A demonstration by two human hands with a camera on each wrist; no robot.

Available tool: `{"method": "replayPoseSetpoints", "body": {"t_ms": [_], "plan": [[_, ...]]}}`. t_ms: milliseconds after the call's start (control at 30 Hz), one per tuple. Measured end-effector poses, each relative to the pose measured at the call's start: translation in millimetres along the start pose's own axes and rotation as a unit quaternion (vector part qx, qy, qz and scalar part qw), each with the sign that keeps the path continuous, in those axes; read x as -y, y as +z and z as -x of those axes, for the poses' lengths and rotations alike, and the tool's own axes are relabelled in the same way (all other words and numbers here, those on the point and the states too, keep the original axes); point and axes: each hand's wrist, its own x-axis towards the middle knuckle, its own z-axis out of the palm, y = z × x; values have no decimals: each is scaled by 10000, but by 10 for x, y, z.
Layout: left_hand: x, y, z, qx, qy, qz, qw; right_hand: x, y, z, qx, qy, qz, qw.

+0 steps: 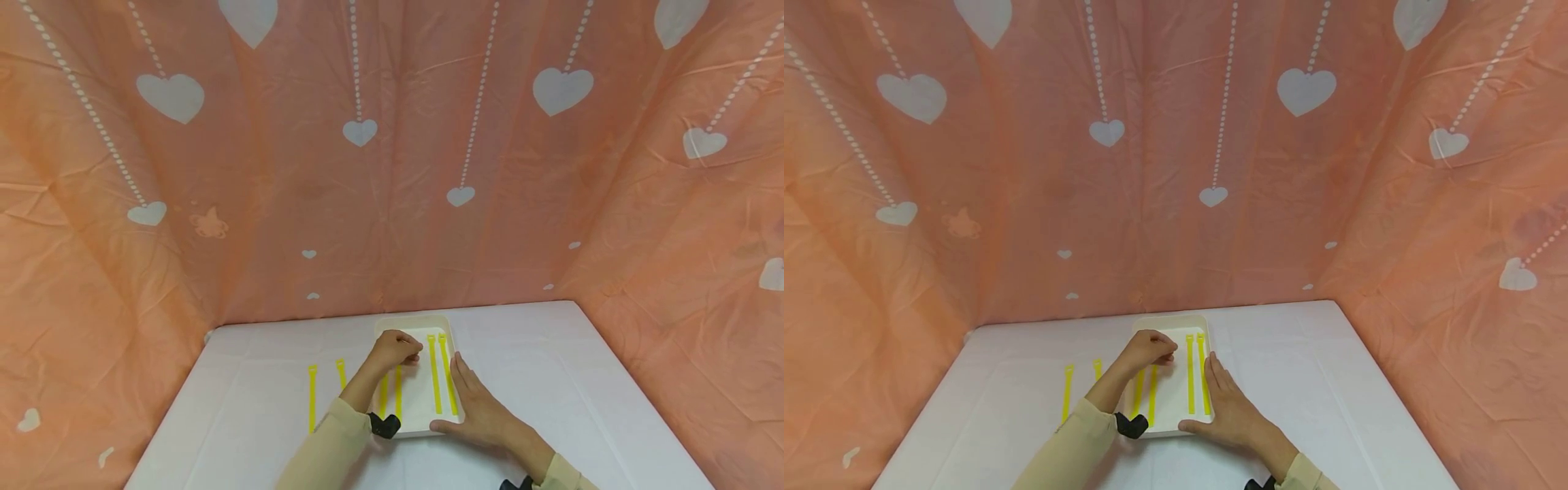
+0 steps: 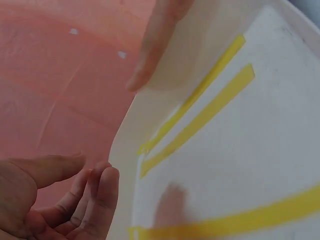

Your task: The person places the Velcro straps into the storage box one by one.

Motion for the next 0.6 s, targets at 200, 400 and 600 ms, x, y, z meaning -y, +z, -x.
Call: {"method": "replayPoseSetpoints", "body": {"t_ms": [200,400,600], "plan": [[10,-215,121,-160,54,-43,9998,-3,2,1,10,70,14,10000],[32,-431,272,-441,102,-179,9988,9,15,13,-51,25,-41,10000],[129,-650,401,-832,80,-472,9954,4,23,3,29,90,-53,9999]]}}
